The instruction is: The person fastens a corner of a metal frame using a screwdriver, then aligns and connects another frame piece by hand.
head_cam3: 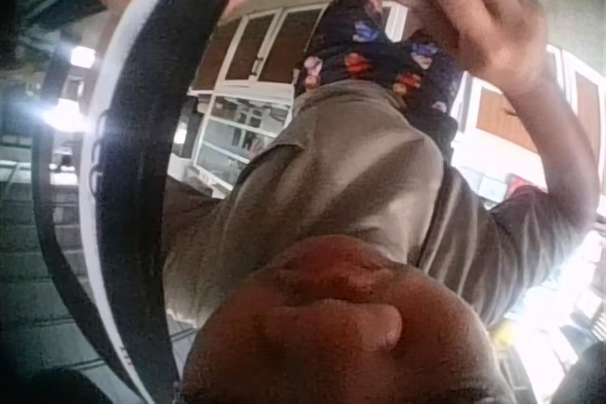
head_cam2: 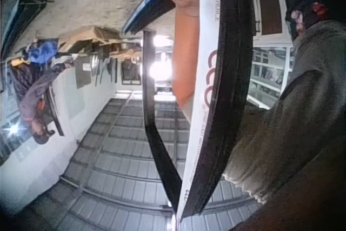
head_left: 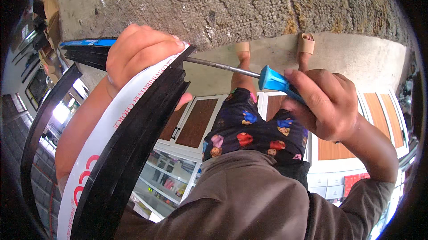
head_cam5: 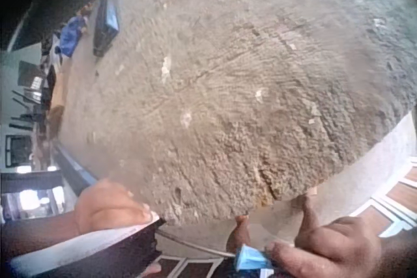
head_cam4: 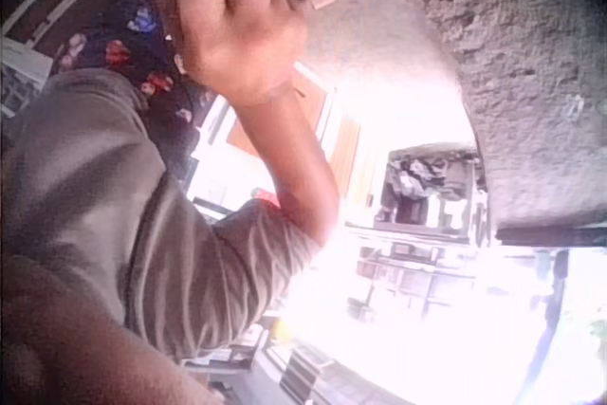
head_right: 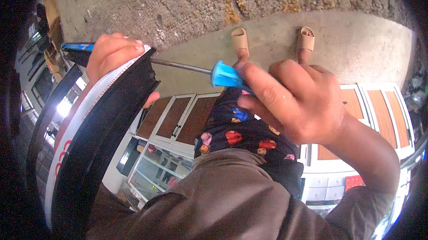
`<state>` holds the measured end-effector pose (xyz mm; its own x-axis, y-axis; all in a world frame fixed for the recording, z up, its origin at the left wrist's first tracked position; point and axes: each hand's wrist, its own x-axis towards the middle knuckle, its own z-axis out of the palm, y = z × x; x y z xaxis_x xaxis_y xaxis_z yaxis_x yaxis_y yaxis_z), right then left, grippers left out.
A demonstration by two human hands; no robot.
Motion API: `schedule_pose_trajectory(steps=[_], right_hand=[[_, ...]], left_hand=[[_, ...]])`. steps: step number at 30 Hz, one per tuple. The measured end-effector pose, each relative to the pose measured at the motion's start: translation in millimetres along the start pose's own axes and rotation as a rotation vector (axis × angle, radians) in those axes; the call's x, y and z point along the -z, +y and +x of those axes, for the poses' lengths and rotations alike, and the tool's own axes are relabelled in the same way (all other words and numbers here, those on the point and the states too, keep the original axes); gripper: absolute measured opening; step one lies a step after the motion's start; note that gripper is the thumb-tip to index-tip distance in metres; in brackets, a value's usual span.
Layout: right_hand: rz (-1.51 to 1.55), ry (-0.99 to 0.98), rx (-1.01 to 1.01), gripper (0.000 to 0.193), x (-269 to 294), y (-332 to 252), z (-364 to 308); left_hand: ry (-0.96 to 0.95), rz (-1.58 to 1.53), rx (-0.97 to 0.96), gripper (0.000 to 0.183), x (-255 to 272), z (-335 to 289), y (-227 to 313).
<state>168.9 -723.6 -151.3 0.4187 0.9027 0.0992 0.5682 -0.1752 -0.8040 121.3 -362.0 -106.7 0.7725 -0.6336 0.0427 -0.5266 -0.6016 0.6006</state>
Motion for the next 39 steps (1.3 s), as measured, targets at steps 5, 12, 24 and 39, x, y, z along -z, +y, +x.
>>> schedule_pose_trajectory(steps=[5,12,24,39], right_hand=[[0.77,-0.1,-0.599,0.037,-6.1,-2.6,7.4],[1.195,-0.063,-0.72,0.043,0.0,13.1,18.4],[1.402,-0.615,-1.138,0.049,6.4,28.9,30.5],[-0.026,0.028,0.046,0.051,-13.3,4.9,17.0]], left_hand=[[-0.042,0.049,0.009,0.072,18.4,8.6,5.7],[0.06,0.066,-0.02,0.062,9.0,12.1,3.5],[-0.028,0.031,-0.032,0.07,4.5,-2.0,-4.7],[-0.017,0.073,-0.023,0.069,12.0,-7.1,-12.7]])
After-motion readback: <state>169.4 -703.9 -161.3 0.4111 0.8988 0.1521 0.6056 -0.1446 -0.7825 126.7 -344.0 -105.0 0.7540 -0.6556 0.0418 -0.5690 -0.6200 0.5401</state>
